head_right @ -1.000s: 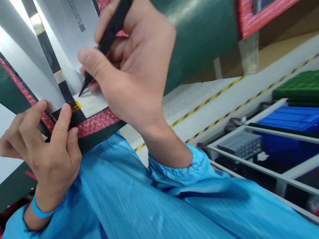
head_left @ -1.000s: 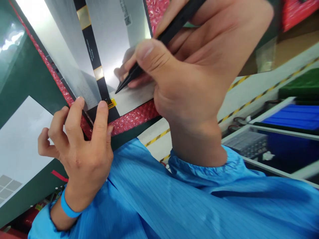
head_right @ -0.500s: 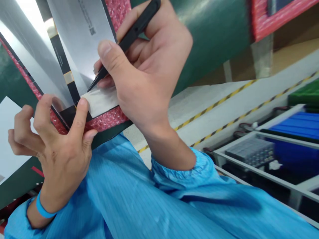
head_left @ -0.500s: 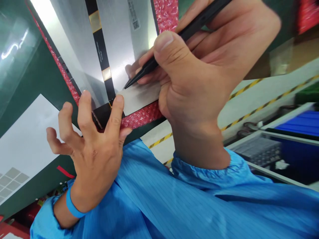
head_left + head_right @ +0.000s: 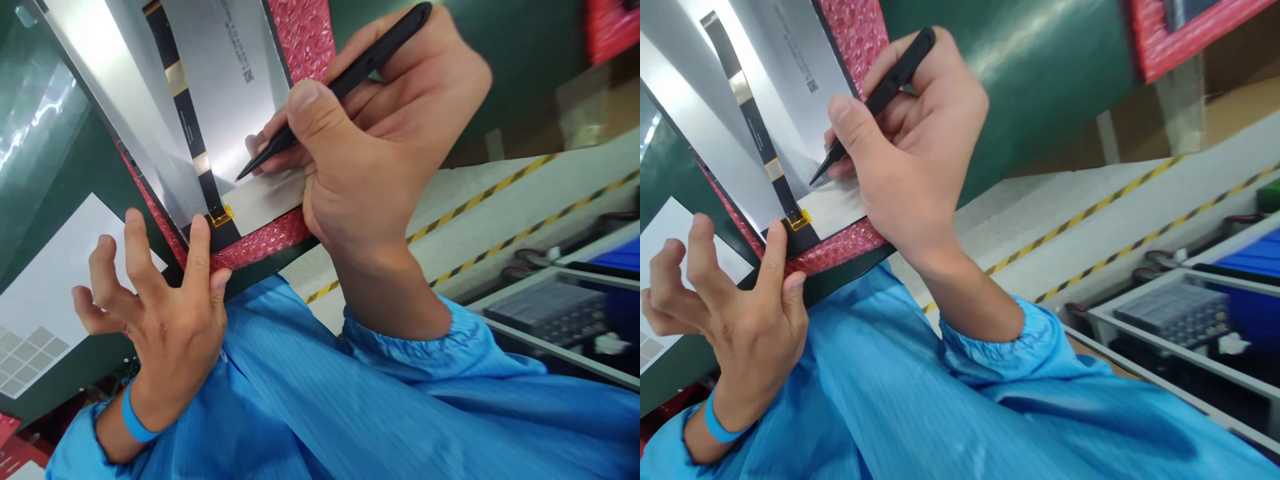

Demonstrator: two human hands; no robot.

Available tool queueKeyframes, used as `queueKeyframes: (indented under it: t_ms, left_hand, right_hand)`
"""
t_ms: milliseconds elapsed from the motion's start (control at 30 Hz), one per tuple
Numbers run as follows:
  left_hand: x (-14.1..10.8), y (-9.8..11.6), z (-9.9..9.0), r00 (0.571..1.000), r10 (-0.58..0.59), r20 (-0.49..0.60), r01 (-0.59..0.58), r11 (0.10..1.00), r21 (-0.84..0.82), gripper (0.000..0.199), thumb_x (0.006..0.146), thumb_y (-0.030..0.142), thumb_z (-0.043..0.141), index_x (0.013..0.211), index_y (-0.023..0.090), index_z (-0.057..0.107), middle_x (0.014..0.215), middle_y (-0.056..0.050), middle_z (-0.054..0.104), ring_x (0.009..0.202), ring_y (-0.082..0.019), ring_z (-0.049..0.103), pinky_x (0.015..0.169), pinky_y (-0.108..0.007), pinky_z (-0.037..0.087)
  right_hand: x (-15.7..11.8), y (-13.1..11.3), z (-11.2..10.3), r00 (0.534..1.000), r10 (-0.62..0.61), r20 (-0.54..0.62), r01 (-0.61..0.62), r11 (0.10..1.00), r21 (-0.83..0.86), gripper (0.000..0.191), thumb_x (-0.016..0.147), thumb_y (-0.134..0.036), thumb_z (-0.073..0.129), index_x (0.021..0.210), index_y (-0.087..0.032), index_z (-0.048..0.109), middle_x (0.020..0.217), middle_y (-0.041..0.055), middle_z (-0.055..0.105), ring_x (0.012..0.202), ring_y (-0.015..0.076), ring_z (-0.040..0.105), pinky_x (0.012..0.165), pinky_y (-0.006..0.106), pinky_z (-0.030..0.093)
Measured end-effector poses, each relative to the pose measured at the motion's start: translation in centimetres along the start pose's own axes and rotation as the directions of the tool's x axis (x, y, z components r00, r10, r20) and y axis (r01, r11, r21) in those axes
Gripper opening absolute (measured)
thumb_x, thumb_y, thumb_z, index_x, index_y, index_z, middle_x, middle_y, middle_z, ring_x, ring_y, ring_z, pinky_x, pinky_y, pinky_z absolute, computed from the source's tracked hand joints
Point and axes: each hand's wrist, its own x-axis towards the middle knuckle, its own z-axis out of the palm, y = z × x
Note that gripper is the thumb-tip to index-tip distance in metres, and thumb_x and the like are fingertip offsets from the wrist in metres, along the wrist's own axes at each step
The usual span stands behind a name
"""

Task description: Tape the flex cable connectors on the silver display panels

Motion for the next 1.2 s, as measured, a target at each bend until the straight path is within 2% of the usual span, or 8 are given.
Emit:
queueKeyframes:
  t_ms: [233, 433, 600, 767, 867, 967, 1100, 1200]
  left_hand:
    - [1.1, 1.7, 1.9, 0.994, 0.084, -0.065, -0.090, 0.993, -0.083, 0.056, 0.107, 0.048, 0.064, 0.161, 0.033, 0.058, 0.173, -0.016, 0.047, 0.158, -0.051, 0.038, 0.124, -0.080, 0.007]
    - [1.4, 2.2, 2.4, 0.997, 0.072, -0.032, -0.076, 0.985, -0.155, 0.056, 0.102, 0.036, 0.074, 0.157, 0.036, 0.060, 0.176, -0.015, 0.043, 0.161, -0.050, 0.037, 0.125, -0.082, 0.006]
    - [-0.3, 0.5, 2.4, 0.993, 0.061, -0.105, -0.074, 0.991, -0.116, 0.049, 0.104, 0.042, 0.072, 0.152, 0.039, 0.064, 0.177, -0.015, 0.041, 0.160, -0.049, 0.038, 0.124, -0.083, 0.010]
    - [-3.5, -3.6, 1.7, 0.978, -0.101, -0.184, 0.074, 0.987, -0.145, 0.033, 0.107, 0.042, 0.064, 0.137, 0.032, 0.076, 0.172, -0.016, 0.048, 0.159, -0.050, 0.036, 0.123, -0.081, 0.014]
    - [-6.0, -7.1, 0.7, 0.949, -0.151, -0.278, 0.120, 0.985, -0.127, 0.031, 0.107, 0.037, 0.062, 0.131, 0.027, 0.078, 0.165, -0.020, 0.055, 0.157, -0.050, 0.041, 0.121, -0.076, 0.024]
    - [-8.7, -11.1, -0.5, 0.910, -0.171, -0.378, 0.138, 0.984, -0.112, 0.027, 0.106, 0.027, 0.064, 0.130, 0.024, 0.078, 0.152, -0.018, 0.067, 0.151, -0.041, 0.055, 0.123, -0.065, 0.035]
    - [-11.6, -16.4, -2.1, 0.857, -0.245, -0.453, 0.181, 0.967, -0.182, 0.028, 0.108, 0.022, 0.059, 0.129, 0.022, 0.077, 0.138, -0.013, 0.077, 0.137, -0.031, 0.069, 0.121, -0.053, 0.048]
    - [-13.2, -19.4, -2.4, 0.865, -0.285, -0.413, 0.198, 0.950, -0.242, 0.032, 0.109, 0.031, 0.061, 0.137, 0.022, 0.074, 0.140, -0.012, 0.077, 0.137, -0.029, 0.069, 0.118, -0.049, 0.054]
  right_hand:
    - [0.0, 0.1, 0.1, 1.000, -0.015, -0.013, 0.017, 0.994, 0.112, 0.026, 0.099, -0.030, 0.077, 0.095, -0.033, 0.051, 0.079, -0.0026, 0.063, 0.073, 0.0222, 0.074, 0.053, 0.034, 0.061]
    - [0.0, 0.9, 0.4, 0.994, -0.081, -0.071, 0.093, 0.979, 0.180, 0.028, 0.093, -0.023, 0.082, 0.093, -0.028, 0.054, 0.072, -0.0064, 0.064, 0.063, 0.0166, 0.074, 0.046, 0.026, 0.059]
    - [0.1, 3.0, 0.5, 0.984, -0.137, -0.111, 0.154, 0.975, 0.162, 0.027, 0.094, -0.027, 0.082, 0.096, -0.031, 0.056, 0.073, -0.0064, 0.066, 0.062, 0.0167, 0.074, 0.045, 0.026, 0.055]
    - [0.6, 3.7, 0.0, 0.986, -0.124, -0.111, 0.139, 0.980, 0.141, 0.028, 0.084, -0.026, 0.086, 0.090, -0.033, 0.059, 0.068, -0.0061, 0.069, 0.056, 0.0179, 0.071, 0.043, 0.027, 0.055]
    - [0.5, 2.6, 0.3, 0.981, -0.120, -0.151, 0.142, 0.979, 0.145, 0.026, 0.075, -0.024, 0.085, 0.080, -0.033, 0.061, 0.061, -0.0051, 0.067, 0.048, 0.0192, 0.066, 0.038, 0.029, 0.051]
    - [-0.9, 0.5, 2.1, 0.984, -0.126, -0.124, 0.150, 0.968, 0.200, 0.023, 0.070, -0.019, 0.084, 0.073, -0.032, 0.065, 0.058, -0.0030, 0.066, 0.049, 0.0203, 0.067, 0.039, 0.031, 0.052]
    - [-5.5, -2.5, 7.2, 0.986, -0.142, 0.087, 0.108, 0.944, 0.311, 0.025, 0.070, -0.020, 0.091, 0.080, -0.028, 0.070, 0.059, -0.0040, 0.068, 0.050, 0.0206, 0.071, 0.037, 0.026, 0.055]
    - [-9.9, -3.7, 11.2, 0.913, -0.062, 0.403, -0.057, 0.959, 0.277, 0.029, 0.079, -0.028, 0.094, 0.089, -0.027, 0.068, 0.066, -0.0045, 0.071, 0.059, 0.0201, 0.077, 0.045, 0.025, 0.063]
